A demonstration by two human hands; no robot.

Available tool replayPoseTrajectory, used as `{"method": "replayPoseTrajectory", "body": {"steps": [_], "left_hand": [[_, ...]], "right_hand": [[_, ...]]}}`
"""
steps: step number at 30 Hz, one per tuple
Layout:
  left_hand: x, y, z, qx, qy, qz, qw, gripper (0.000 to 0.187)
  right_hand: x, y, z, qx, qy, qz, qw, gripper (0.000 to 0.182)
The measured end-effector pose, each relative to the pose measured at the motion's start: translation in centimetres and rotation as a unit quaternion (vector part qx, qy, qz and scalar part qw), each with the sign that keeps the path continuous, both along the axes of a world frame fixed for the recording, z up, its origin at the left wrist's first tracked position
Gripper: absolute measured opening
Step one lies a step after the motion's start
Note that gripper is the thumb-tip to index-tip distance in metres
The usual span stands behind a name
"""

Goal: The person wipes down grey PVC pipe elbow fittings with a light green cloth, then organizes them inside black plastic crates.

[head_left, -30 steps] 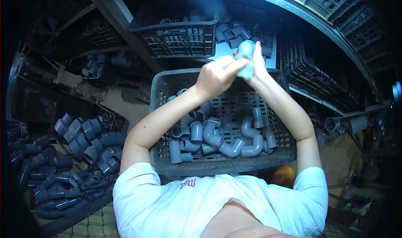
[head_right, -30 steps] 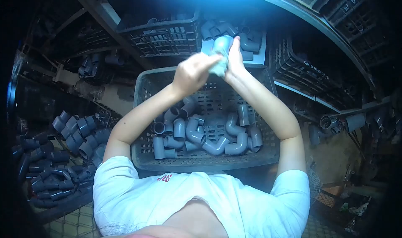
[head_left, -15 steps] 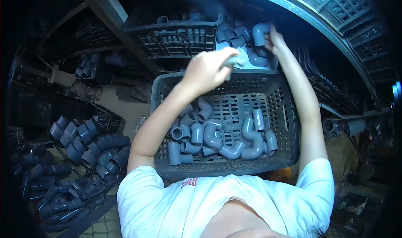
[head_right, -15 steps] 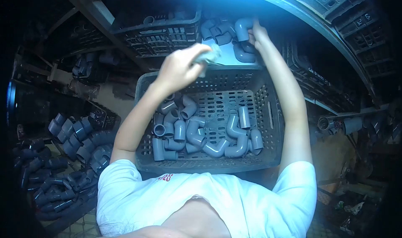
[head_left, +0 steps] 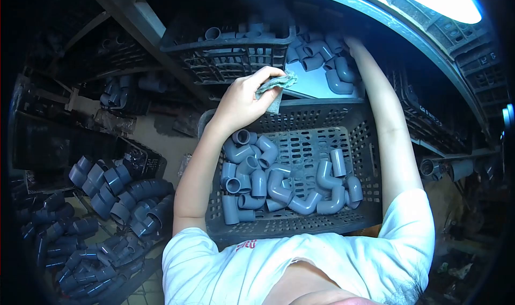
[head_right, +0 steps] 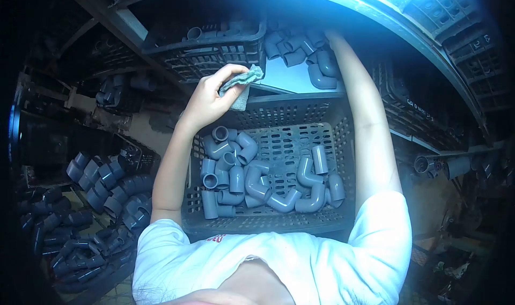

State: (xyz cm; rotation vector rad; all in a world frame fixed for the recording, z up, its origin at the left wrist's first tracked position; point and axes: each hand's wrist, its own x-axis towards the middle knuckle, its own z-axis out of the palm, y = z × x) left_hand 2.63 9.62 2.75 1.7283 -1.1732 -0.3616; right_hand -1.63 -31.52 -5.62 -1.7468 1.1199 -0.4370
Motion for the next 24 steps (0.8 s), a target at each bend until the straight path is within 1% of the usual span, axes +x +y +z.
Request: {"method": "replayPoseTrajectory", "body": {"steps": [1, 2, 4, 5, 6, 7, 8, 9, 10, 11, 12, 13, 14, 15, 16, 17, 18, 20, 21, 23, 24], "left_hand": [[0.1, 0.1, 0.0, 0.002, -0.002, -0.007, 1.0, 0.023], [0.1, 0.2, 0.0, 0.002, 0.002, -0.006, 1.0, 0.023], [0.4, 0.6, 0.0, 0.004, -0.005, 0.003, 1.0, 0.024], [0.7, 0.6, -0.3, -0.047, -0.023, 0.008, 0.999, 0.023], [0.9, 0.8, -0.4, -0.06, -0.015, 0.017, 0.998, 0.023], [1.2, 1.2, -0.3, -0.072, -0.008, 0.026, 0.997, 0.022], [1.5, 1.7, 0.0, -0.064, -0.009, 0.041, 0.997, 0.022], [2.1, 2.2, -0.1, -0.082, -0.045, 0.044, 0.995, 0.022], [3.0, 3.0, -0.5, -0.077, -0.091, 0.066, 0.991, 0.022], [3.8, 4.0, -0.9, -0.07, -0.136, 0.088, 0.984, 0.022], [3.9, 5.2, -1.0, -0.061, -0.107, 0.112, 0.986, 0.021], [3.8, 6.7, -1.0, -0.049, -0.077, 0.137, 0.986, 0.022], [3.8, 8.5, -1.3, 0.035, -0.018, 0.177, 0.983, 0.022], [3.6, 10.2, -1.0, 0.106, -0.004, 0.203, 0.973, 0.024], [3.8, 12.4, -1.9, 0.122, 0.025, 0.2, 0.972, 0.026], [3.5, 14.6, -3.4, 0.139, 0.056, 0.199, 0.969, 0.029], [2.4, 16.4, -4.5, 0.15, 0.064, 0.204, 0.965, 0.029], [-0.2, 19.2, -5.7, 0.253, 0.103, 0.225, 0.935, 0.043], [-1.7, 19.8, -5.5, 0.26, 0.108, 0.229, 0.932, 0.043], [-5.2, 20.4, -4.9, 0.201, 0.168, 0.169, 0.95, 0.058], [-5.8, 21.1, -4.5, 0.191, 0.25, 0.168, 0.934, 0.061]], "right_hand": [[-0.4, 0.4, 0.0, -0.01, 0.005, 0.012, 1.0, 0.041], [0.9, -0.4, 1.4, -0.021, 0.011, 0.023, 0.999, 0.041], [-0.5, 0.0, 1.2, -0.042, 0.023, 0.045, 0.998, 0.042], [0.9, -0.3, 2.3, -0.052, 0.029, 0.056, 0.997, 0.043], [1.0, 0.2, 2.2, -0.062, 0.033, 0.066, 0.995, 0.043], [-0.5, 0.3, 2.5, -0.072, 0.037, 0.076, 0.994, 0.044], [0.6, 0.0, 2.9, -0.081, 0.04, 0.087, 0.992, 0.044], [-0.6, 0.0, 2.7, -0.09, 0.043, 0.098, 0.99, 0.045], [0.7, -2.3, 4.0, -0.098, 0.046, 0.11, 0.988, 0.045], [-3.6, -1.9, 4.0, -0.104, 0.051, 0.122, 0.986, 0.046], [-4.0, -1.5, 3.5, -0.109, 0.058, 0.134, 0.983, 0.046], [-5.8, 0.4, 5.0, -0.115, 0.063, 0.148, 0.98, 0.047], [-8.5, 3.1, 6.9, -0.119, 0.068, 0.163, 0.977, 0.048], [-11.2, 4.9, 7.9, -0.104, 0.051, 0.178, 0.977, 0.053], [-13.9, 6.4, 9.2, -0.058, 0.085, 0.194, 0.976, 0.053], [-16.8, 6.5, 9.1, -0.007, 0.097, 0.203, 0.974, 0.056], [-19.9, 6.4, 8.2, 0.016, 0.081, 0.225, 0.971, 0.058], [-24.9, 11.0, 9.3, 0.027, 0.136, 0.191, 0.972, 0.062], [-27.2, 12.4, 9.2, 0.04, 0.162, 0.193, 0.967, 0.062], [-30.3, 13.7, 6.7, 0.2, 0.073, 0.217, 0.953, 0.059], [-31.2, 14.8, 6.3, 0.269, 0.047, 0.187, 0.944, 0.056]]}}
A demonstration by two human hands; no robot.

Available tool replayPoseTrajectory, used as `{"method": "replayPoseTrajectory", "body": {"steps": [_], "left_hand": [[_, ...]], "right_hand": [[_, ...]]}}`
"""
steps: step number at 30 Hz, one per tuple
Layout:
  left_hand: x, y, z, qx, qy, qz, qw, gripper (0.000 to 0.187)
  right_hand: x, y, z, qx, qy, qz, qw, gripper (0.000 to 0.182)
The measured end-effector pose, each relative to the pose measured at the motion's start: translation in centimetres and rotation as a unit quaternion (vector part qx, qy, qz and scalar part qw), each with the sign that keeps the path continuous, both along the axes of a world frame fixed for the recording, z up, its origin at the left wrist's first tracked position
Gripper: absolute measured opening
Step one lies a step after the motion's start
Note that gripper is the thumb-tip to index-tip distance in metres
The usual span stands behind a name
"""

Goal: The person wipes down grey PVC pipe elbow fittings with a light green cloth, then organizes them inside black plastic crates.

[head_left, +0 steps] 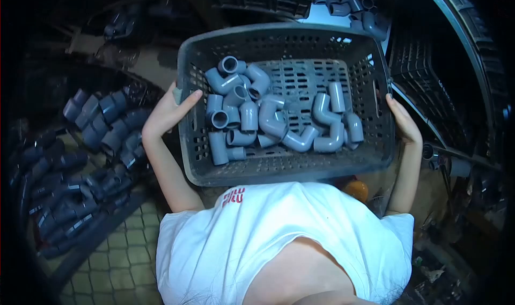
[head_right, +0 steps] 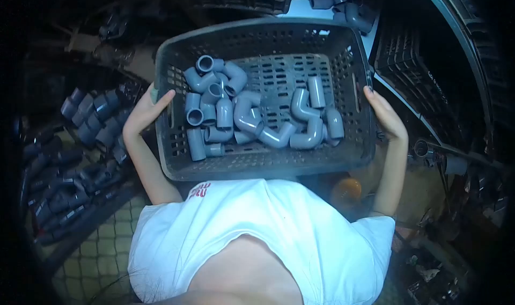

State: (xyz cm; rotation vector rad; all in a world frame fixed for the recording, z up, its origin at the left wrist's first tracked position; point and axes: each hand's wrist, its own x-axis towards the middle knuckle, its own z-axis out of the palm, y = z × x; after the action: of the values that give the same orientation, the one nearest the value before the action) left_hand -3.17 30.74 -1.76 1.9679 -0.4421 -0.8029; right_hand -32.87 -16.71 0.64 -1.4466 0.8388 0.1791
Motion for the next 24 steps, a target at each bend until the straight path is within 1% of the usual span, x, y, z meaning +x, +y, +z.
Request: {"method": "replayPoseTrajectory", "body": {"steps": [1, 2, 3, 4, 5, 6, 7, 9, 10, 11, 13, 14, 15, 17, 18, 19, 21, 22, 24], "left_hand": [[-1.1, 0.7, 0.9, 0.023, 0.028, 0.015, 0.999, 0.051], [-1.7, 0.5, 1.0, 0.032, 0.048, 0.002, 0.998, 0.046], [-1.8, 0.9, 1.2, 0.041, 0.069, -0.007, 0.997, 0.041], [-2.0, 1.1, 0.9, 0.048, 0.064, 0.007, 0.997, 0.041], [-2.1, 1.6, 0.2, 0.054, 0.087, 0.038, 0.994, 0.037], [-2.6, 1.8, -0.3, 0.057, 0.109, 0.065, 0.99, 0.033], [-3.1, 2.0, -0.6, 0.06, 0.104, 0.07, 0.99, 0.033], [-4.0, 1.4, -0.8, 0.054, 0.12, 0.136, 0.982, 0.034], [-4.7, 1.0, -1.2, 0.03, 0.109, 0.182, 0.977, 0.026], [-5.0, 0.6, -1.6, 0.029, 0.105, 0.187, 0.976, 0.026], [-5.2, 0.8, -2.0, 0.077, 0.153, 0.239, 0.956, 0.02], [-5.6, 1.0, -3.5, 0.035, 0.134, 0.279, 0.95, 0.018], [-5.8, 1.1, -3.8, 0.034, 0.108, 0.267, 0.957, 0.022], [-6.4, 1.9, -5.0, 0.035, -0.001, 0.263, 0.964, 0.022], [-6.3, 2.2, -5.1, 0.033, -0.005, 0.256, 0.966, 0.028], [-6.2, 2.5, -5.3, 0.033, 0.001, 0.255, 0.966, 0.028], [-6.2, 1.8, -3.3, 0.01, 0.154, 0.281, 0.947, 0.034], [-6.0, 1.5, -3.3, 0.031, 0.151, 0.288, 0.945, 0.039], [-6.8, 2.0, -3.8, 0.033, 0.139, 0.296, 0.944, 0.039]], "right_hand": [[0.0, 1.3, -0.3, 0.067, -0.009, -0.035, 0.997, 0.053], [0.6, 3.0, 0.6, 0.094, -0.043, -0.084, 0.991, 0.051], [0.7, 2.6, 0.8, 0.102, -0.043, -0.069, 0.992, 0.051], [1.4, 2.1, 0.5, 0.164, -0.087, -0.059, 0.981, 0.052], [2.1, 1.8, 0.1, 0.229, -0.128, -0.053, 0.964, 0.053], [2.9, 1.8, -0.1, 0.215, -0.132, -0.071, 0.965, 0.057], [3.2, 1.1, -0.3, 0.24, -0.143, -0.022, 0.96, 0.054], [3.9, -0.4, -2.0, 0.249, -0.119, -0.04, 0.96, 0.05], [4.8, -0.6, -3.4, 0.248, -0.153, -0.101, 0.951, 0.045], [5.5, -1.1, -4.3, 0.297, -0.132, -0.104, 0.94, 0.043], [6.8, -0.2, -3.5, 0.308, -0.125, -0.117, 0.936, 0.043], [7.6, 0.6, -2.8, 0.299, -0.112, -0.148, 0.936, 0.039], [8.3, 0.6, -3.0, 0.305, -0.113, -0.142, 0.935, 0.039], [9.1, 0.9, -3.7, 0.312, -0.115, -0.154, 0.931, 0.036], [9.0, 0.6, -4.0, 0.325, -0.131, -0.154, 0.924, 0.032], [8.9, 0.1, -4.3, 0.322, -0.127, -0.157, 0.925, 0.032], [9.9, -1.2, -4.8, 0.293, -0.097, -0.125, 0.943, 0.034], [10.3, -1.8, -5.6, 0.293, -0.086, -0.124, 0.944, 0.034], [11.1, -1.3, -6.1, 0.328, -0.067, -0.084, 0.938, 0.033]]}}
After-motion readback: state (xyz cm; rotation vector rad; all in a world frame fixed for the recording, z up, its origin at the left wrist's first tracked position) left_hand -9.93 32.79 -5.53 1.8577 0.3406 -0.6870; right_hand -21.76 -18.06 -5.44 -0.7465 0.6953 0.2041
